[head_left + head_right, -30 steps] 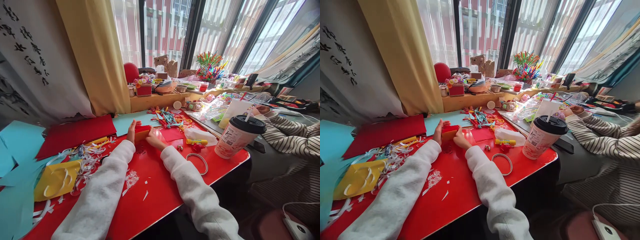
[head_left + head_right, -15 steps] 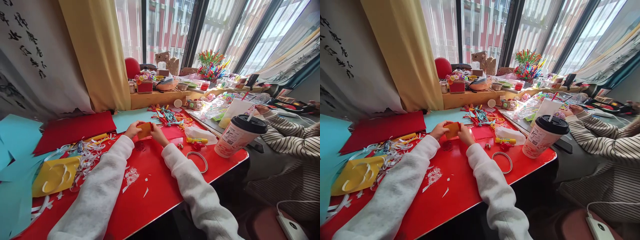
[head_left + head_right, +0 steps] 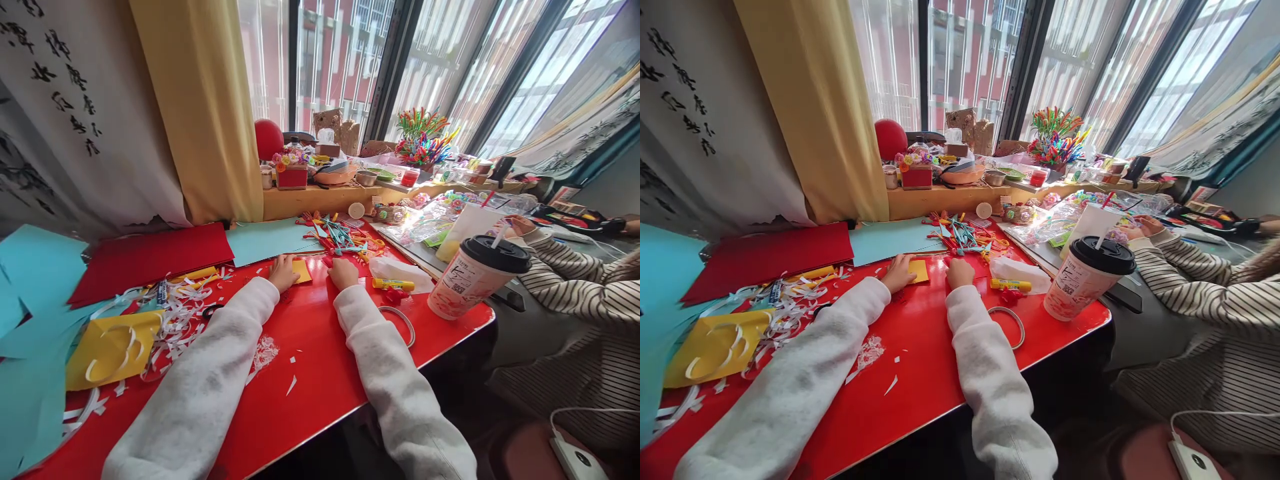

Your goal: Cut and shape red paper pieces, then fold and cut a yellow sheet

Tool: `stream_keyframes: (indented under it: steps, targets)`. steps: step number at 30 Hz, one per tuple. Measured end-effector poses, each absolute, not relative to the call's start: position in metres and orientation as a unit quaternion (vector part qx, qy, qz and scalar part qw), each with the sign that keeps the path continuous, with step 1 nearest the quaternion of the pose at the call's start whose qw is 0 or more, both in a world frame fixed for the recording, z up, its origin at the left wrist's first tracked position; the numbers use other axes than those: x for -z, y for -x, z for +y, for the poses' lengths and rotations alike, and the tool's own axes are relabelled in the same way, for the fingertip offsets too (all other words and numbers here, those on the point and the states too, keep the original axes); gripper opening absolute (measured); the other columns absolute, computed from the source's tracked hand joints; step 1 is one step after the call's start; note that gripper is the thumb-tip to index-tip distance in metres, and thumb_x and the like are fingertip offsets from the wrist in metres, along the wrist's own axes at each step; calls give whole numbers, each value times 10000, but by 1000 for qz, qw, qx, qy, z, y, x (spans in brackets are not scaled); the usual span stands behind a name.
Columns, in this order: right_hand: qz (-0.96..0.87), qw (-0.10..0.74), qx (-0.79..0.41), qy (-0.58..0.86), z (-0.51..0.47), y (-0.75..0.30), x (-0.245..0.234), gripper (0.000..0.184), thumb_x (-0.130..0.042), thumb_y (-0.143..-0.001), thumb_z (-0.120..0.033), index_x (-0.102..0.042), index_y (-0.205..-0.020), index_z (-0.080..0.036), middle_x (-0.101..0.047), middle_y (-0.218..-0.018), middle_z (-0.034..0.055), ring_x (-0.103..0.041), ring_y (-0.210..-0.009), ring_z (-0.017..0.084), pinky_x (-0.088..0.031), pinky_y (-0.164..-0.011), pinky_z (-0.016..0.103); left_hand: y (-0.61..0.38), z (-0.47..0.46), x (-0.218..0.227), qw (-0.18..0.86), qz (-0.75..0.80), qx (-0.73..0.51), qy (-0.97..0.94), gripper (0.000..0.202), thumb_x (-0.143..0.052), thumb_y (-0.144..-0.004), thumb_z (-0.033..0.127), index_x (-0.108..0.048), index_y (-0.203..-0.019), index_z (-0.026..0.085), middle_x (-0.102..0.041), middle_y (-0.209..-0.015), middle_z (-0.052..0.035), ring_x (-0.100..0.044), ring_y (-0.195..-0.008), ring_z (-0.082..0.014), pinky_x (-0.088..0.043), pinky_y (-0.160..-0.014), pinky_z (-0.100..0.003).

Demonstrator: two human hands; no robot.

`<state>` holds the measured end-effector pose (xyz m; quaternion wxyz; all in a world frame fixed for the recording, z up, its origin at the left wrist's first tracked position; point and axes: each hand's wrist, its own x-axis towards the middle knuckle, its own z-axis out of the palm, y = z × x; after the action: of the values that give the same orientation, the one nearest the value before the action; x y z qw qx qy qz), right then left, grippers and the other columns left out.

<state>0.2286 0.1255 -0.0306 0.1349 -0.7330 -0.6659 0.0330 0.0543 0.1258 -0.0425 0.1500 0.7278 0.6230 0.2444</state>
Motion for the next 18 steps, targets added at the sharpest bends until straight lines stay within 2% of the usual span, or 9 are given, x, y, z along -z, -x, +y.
stream_keyframes:
  steps: [5,9,12,14,18]
  targets:
    - [-662,118,4,740,123,-229,28,237,-434,-747,-244,-594,-898,-157,-609,-913,117,-565,-862,234,-395,-663,306,-49,125,25,92,672,-170,-714,596,-478,-652,301,-287,-1205,188,-308,-1226,-113,-275,-1150,-266,-256,-920,-391]
    - [-670,121,30,732,120,-229,25,248,-473,-717,-291,-614,-841,-129,-610,-875,133,-555,-847,238,-380,-695,318,-7,137,-15,47,703,-120,-699,614,-492,-646,381,-312,-1194,173,-291,-1241,-135,-301,-1132,-286,-300,-883,-382]
    - [-676,149,66,719,117,-225,21,313,-450,-736,-338,-590,-903,-114,-568,-973,153,-488,-954,252,-336,-780,342,48,144,-38,3,703,-73,-707,595,-553,-611,321,-374,-1160,176,-337,-1233,-122,-229,-1180,-286,-279,-905,-365]
    - [-676,170,84,712,115,-221,18,340,-410,-762,-343,-560,-960,-111,-540,-1019,156,-452,-990,253,-313,-804,350,83,144,-39,-12,709,-34,-705,605,-581,-595,339,-414,-1135,124,-384,-1209,-155,-263,-1163,-300,-270,-912,-380]
    - [-683,192,115,695,112,-214,15,305,-384,-778,-311,-552,-936,-111,-551,-965,146,-454,-945,248,-309,-772,347,123,140,-17,-23,713,16,-700,745,-578,-543,510,-420,-1151,110,-431,-1203,-172,-357,-1120,-317,-317,-879,-386]
